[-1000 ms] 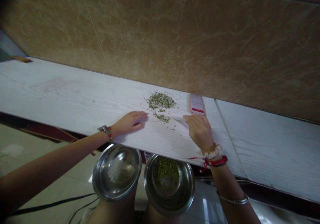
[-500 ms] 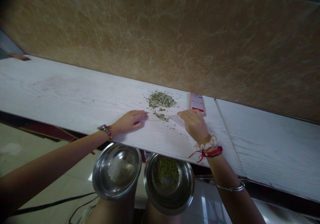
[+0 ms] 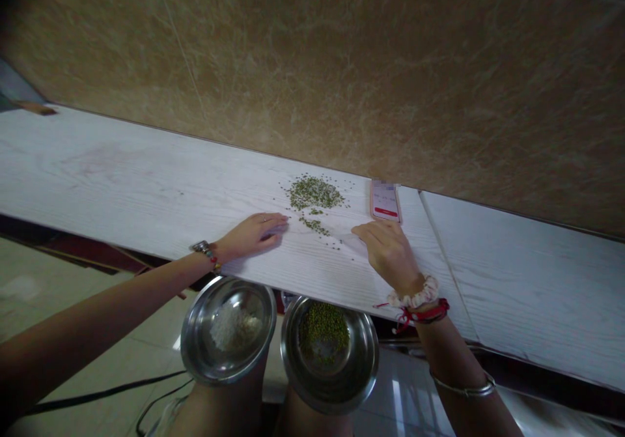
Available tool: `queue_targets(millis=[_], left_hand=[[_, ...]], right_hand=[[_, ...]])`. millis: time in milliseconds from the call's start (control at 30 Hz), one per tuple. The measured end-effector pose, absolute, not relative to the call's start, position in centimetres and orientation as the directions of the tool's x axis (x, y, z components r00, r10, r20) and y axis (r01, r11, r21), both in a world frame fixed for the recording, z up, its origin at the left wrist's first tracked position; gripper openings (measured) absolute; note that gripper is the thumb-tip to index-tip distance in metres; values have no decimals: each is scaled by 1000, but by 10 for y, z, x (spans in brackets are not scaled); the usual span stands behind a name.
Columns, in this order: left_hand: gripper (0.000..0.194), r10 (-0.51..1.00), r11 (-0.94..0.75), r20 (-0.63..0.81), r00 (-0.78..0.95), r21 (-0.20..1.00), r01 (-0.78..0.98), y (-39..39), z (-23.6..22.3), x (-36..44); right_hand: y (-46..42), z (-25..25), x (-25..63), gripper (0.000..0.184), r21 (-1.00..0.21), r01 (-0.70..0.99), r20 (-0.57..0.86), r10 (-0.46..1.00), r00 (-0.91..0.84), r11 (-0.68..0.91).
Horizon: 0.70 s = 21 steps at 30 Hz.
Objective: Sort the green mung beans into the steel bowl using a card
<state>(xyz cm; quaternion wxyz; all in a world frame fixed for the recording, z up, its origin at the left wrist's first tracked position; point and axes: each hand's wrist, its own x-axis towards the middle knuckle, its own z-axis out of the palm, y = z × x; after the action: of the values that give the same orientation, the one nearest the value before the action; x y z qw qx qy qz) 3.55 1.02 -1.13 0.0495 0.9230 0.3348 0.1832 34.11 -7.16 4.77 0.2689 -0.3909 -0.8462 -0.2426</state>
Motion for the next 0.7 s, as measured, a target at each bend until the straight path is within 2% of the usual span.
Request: queue_targets(millis=[300, 700], left_hand=[[35, 640, -768, 286, 713, 210, 605, 11, -11, 35], [34, 631, -775, 297, 717, 195, 601, 10, -10, 35]], right_hand=[[-78, 54, 348, 24, 230, 808, 666, 517, -538, 543], [-85, 52, 347, 22, 200, 814, 663, 536, -523, 546]])
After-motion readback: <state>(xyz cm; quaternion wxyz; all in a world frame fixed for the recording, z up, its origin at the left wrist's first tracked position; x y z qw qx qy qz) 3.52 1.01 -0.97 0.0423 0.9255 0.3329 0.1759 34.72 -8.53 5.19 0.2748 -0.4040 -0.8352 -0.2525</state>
